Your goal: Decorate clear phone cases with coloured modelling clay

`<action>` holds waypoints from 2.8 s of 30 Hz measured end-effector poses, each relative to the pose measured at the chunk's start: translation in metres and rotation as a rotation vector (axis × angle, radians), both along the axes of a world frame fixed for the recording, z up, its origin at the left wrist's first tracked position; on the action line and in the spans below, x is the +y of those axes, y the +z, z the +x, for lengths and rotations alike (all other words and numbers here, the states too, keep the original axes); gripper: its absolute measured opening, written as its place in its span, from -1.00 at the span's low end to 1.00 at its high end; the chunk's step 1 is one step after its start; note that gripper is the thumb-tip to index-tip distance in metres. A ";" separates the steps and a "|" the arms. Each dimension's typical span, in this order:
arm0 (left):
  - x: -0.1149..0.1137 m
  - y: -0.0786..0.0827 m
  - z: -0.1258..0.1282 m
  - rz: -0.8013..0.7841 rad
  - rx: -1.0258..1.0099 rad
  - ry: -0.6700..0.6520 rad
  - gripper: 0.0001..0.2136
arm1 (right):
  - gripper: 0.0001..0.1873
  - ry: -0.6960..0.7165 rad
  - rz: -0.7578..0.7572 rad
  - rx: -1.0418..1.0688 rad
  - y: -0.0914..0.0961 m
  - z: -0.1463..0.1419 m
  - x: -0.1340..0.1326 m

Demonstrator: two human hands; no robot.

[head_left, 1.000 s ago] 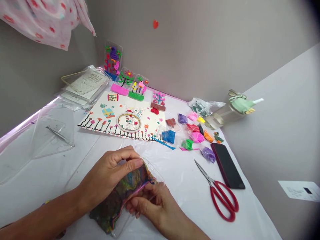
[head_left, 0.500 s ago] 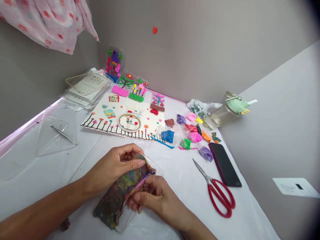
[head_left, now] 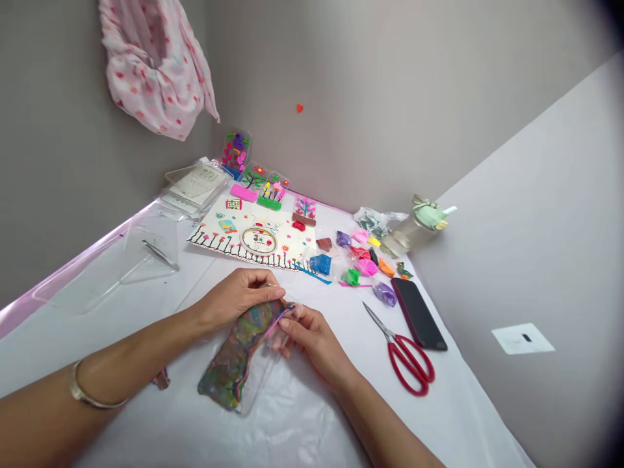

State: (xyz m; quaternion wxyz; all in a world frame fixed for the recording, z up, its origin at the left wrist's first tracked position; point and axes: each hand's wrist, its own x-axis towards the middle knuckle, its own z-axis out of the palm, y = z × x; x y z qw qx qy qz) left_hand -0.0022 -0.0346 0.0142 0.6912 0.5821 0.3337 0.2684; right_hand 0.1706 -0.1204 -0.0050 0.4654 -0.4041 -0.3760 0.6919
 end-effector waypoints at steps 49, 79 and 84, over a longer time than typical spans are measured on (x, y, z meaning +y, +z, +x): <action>-0.003 -0.006 -0.008 0.814 0.118 0.263 -0.73 | -0.69 -0.274 0.100 0.072 0.003 0.010 0.010; 0.011 0.013 -0.020 0.143 0.003 -0.112 -0.69 | -0.72 -0.165 0.094 0.051 0.003 0.011 0.008; 0.015 0.011 -0.023 0.157 0.011 -0.137 -0.71 | -0.73 -0.137 0.099 0.039 0.003 0.010 0.007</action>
